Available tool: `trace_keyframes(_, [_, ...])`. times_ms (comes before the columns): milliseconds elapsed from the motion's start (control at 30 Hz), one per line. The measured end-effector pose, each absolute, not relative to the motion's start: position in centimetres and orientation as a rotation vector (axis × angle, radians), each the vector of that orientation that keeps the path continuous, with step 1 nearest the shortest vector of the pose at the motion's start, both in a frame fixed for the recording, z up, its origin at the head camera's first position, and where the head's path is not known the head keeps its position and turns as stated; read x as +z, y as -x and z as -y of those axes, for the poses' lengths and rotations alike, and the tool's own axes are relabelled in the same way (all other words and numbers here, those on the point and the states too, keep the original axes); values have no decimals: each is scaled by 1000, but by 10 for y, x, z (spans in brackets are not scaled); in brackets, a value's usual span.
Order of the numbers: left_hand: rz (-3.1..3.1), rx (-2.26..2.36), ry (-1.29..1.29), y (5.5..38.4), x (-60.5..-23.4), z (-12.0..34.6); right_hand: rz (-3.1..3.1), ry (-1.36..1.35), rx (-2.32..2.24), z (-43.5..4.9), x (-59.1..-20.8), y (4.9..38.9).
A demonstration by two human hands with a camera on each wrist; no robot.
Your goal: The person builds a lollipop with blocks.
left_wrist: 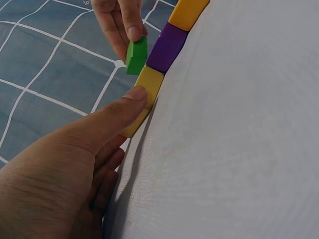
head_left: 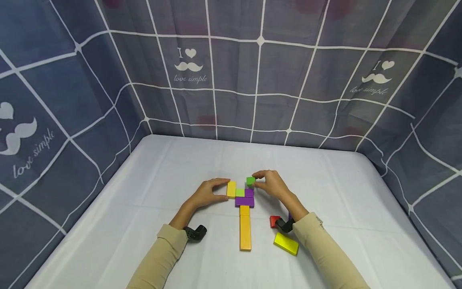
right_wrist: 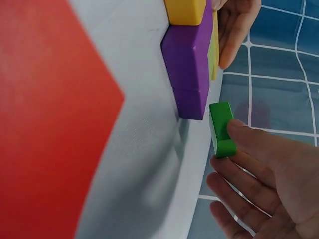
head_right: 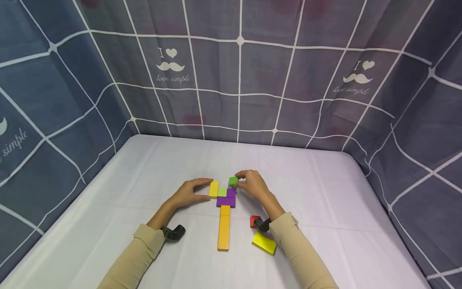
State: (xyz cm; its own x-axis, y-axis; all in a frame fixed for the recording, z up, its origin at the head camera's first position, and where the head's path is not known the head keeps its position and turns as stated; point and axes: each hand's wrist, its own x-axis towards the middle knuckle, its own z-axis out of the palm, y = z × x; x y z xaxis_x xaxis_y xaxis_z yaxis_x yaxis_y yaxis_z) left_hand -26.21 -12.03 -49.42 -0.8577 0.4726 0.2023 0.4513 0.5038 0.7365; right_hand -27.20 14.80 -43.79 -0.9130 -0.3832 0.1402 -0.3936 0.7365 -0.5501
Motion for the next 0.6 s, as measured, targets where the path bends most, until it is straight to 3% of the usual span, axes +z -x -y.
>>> trace_keyframes(600, [-2708, 1307, -804, 260, -493, 119, 2986, -706, 931, -153, -445, 272])
